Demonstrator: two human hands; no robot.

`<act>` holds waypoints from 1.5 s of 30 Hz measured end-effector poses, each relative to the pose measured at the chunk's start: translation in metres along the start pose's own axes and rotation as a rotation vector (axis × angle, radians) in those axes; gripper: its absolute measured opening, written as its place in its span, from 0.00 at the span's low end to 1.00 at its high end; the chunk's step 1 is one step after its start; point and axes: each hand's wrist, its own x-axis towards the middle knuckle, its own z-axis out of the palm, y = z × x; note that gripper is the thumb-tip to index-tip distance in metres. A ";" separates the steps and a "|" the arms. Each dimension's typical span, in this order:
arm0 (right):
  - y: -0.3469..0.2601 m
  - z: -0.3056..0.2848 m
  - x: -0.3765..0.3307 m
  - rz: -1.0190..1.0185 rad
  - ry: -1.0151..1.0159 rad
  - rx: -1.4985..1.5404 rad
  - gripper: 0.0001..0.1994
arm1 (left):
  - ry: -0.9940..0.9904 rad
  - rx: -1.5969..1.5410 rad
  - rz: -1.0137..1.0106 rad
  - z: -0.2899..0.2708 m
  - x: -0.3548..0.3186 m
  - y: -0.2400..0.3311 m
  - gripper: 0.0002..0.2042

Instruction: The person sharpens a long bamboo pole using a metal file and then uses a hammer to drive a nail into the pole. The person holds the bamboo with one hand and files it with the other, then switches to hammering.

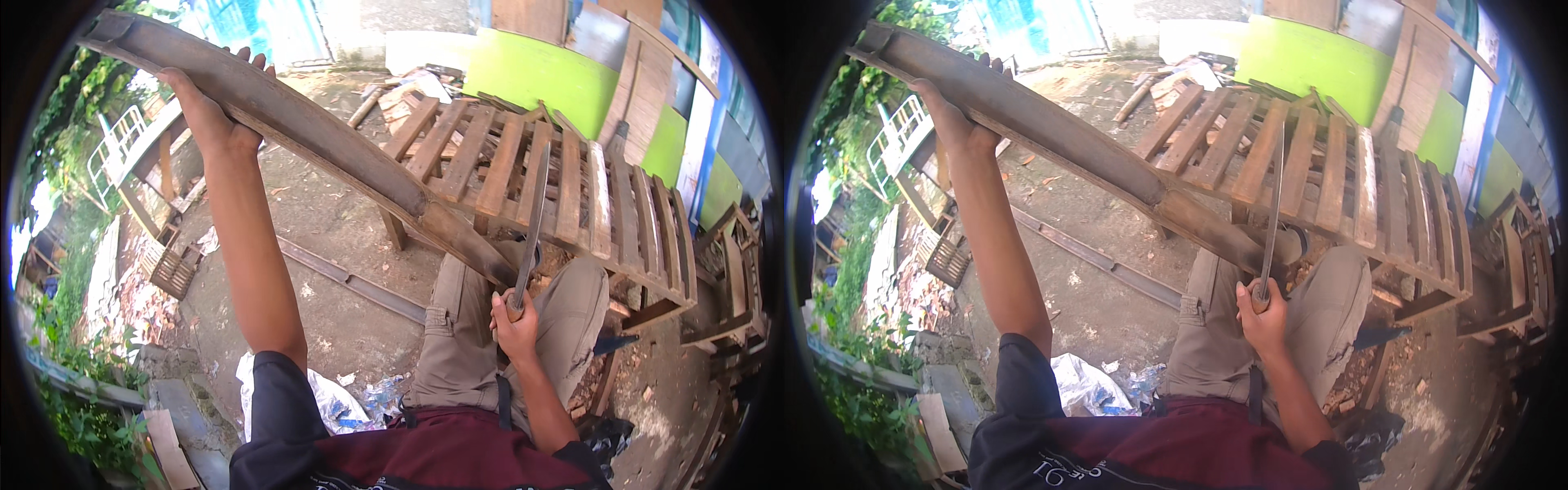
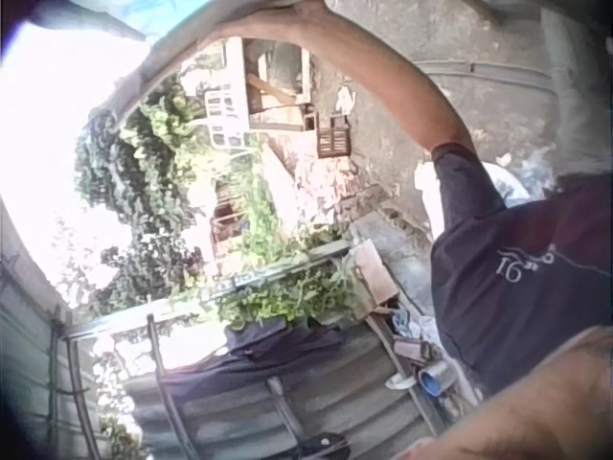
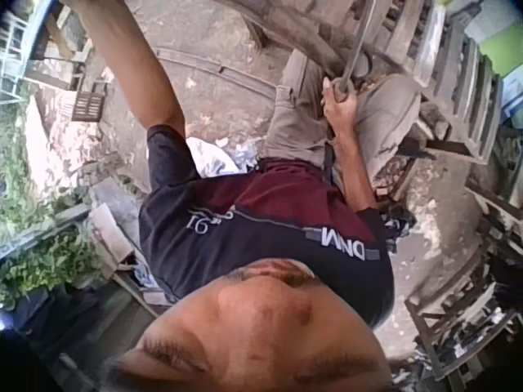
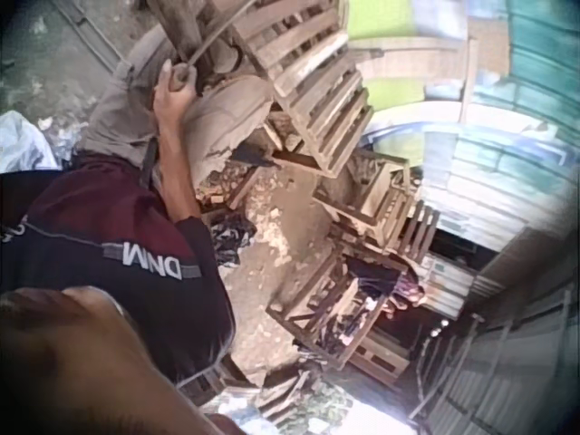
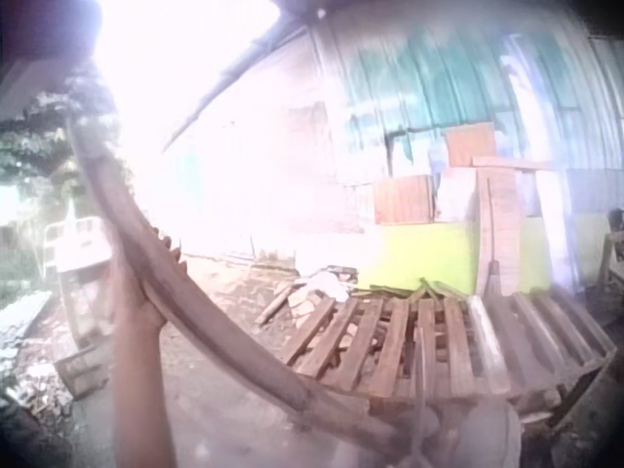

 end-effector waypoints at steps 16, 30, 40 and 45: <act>-0.011 -0.031 0.012 0.238 -0.310 0.309 0.09 | 0.101 0.228 0.071 0.011 0.008 0.055 0.49; 0.005 0.010 0.027 0.471 -0.413 0.359 0.11 | 0.111 0.524 0.336 -0.009 0.026 0.079 0.45; 0.027 0.042 0.014 0.569 -0.617 0.205 0.15 | -0.047 1.003 0.272 -0.127 0.002 -0.072 0.22; 0.029 0.049 0.011 0.554 -0.582 0.162 0.14 | -0.076 0.936 0.238 -0.152 -0.041 -0.156 0.17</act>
